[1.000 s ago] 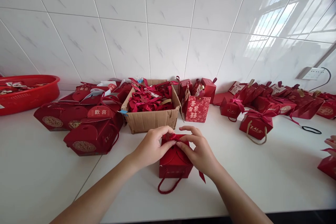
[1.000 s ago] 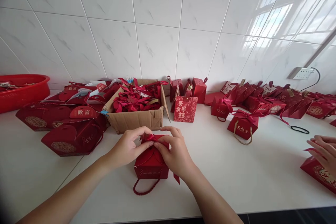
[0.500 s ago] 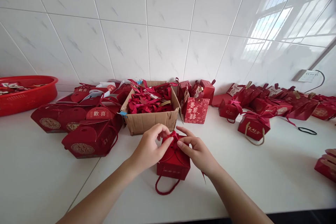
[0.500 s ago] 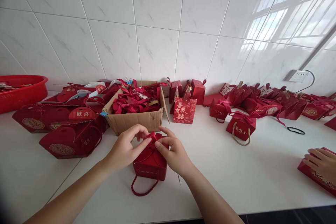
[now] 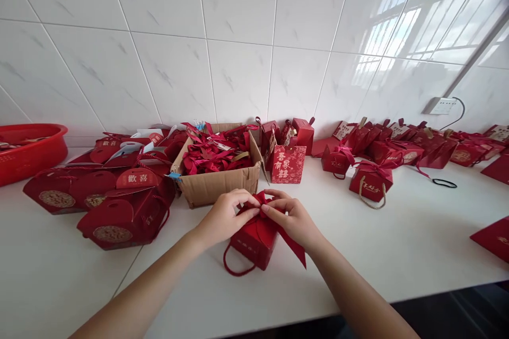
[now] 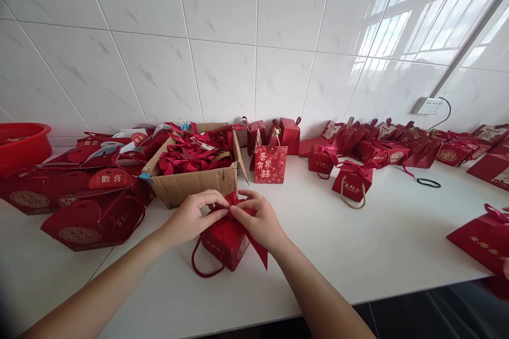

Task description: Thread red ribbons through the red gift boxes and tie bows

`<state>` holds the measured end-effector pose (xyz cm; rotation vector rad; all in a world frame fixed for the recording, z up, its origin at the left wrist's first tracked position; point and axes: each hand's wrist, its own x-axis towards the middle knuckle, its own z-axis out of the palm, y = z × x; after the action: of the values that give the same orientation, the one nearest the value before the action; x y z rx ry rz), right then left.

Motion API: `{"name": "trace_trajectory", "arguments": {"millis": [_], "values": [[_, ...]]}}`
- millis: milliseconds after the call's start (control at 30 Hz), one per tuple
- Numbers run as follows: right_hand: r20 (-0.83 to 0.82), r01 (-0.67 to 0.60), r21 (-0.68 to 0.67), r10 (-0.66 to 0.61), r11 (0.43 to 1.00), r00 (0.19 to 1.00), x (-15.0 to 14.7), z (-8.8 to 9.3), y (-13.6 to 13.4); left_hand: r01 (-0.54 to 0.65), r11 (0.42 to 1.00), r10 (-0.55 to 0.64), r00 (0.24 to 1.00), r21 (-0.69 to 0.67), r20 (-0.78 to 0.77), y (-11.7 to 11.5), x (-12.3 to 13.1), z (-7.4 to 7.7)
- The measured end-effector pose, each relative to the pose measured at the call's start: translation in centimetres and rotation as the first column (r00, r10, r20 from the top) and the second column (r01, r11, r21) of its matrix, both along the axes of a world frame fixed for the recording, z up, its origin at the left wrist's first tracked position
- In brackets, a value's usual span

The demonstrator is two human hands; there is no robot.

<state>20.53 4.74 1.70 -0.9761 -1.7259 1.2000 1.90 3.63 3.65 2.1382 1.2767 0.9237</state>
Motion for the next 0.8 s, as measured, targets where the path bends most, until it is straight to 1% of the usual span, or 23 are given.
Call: {"name": "trace_trajectory", "arguments": {"millis": [167, 233, 333, 433, 500, 600, 700, 733, 800], "values": [[0.069, -0.074, -0.057, 0.078, 0.996, 0.995, 0.9, 0.5, 0.0, 0.129, 0.989, -0.138, 0.979, -0.071, -0.148, 0.7, -0.4, 2.5], [0.094, -0.071, -0.047, 0.075, 0.996, 0.993, 1.2, 0.6, 0.1, 0.147, 0.987, -0.157, 0.969, -0.068, -0.188, 0.6, -0.4, 3.3], [0.108, -0.064, -0.031, 0.067, 0.997, 0.992, 1.5, 0.7, 0.3, 0.147, 0.986, -0.16, 0.964, -0.075, -0.213, 0.4, -0.4, 3.7], [0.119, -0.048, 0.035, 0.044, 0.998, 0.992, 1.7, 0.6, 0.8, 0.141, 0.985, -0.16, 0.963, -0.1, -0.217, 0.4, -0.4, 3.7], [0.154, -0.023, 0.06, 0.013, 0.998, 0.988, 1.9, 0.3, 1.2, 0.129, 0.985, -0.15, 0.967, -0.112, -0.205, 0.3, -0.2, 3.5], [0.266, 0.014, 0.061, -0.03, 0.998, 0.964, 2.1, 0.1, 1.8, 0.072, 0.993, -0.086, 0.982, -0.088, -0.169, 0.0, 0.3, 2.7], [0.326, 0.027, 0.083, -0.053, 0.996, 0.944, 2.7, 0.5, 1.9, 0.032, 0.998, -0.038, 0.991, -0.049, -0.127, -0.4, 0.8, 2.0], [0.33, 0.008, 0.075, -0.032, 0.997, 0.944, 2.9, 0.9, 1.8, 0.03, 0.998, -0.035, 0.993, -0.048, -0.117, -0.5, 0.8, 1.8], [0.375, -0.111, 0.042, 0.087, 0.993, 0.923, 3.5, 2.0, 1.6, 0.038, 0.997, -0.046, 0.992, -0.071, -0.115, -0.5, 0.7, 1.9]]}}
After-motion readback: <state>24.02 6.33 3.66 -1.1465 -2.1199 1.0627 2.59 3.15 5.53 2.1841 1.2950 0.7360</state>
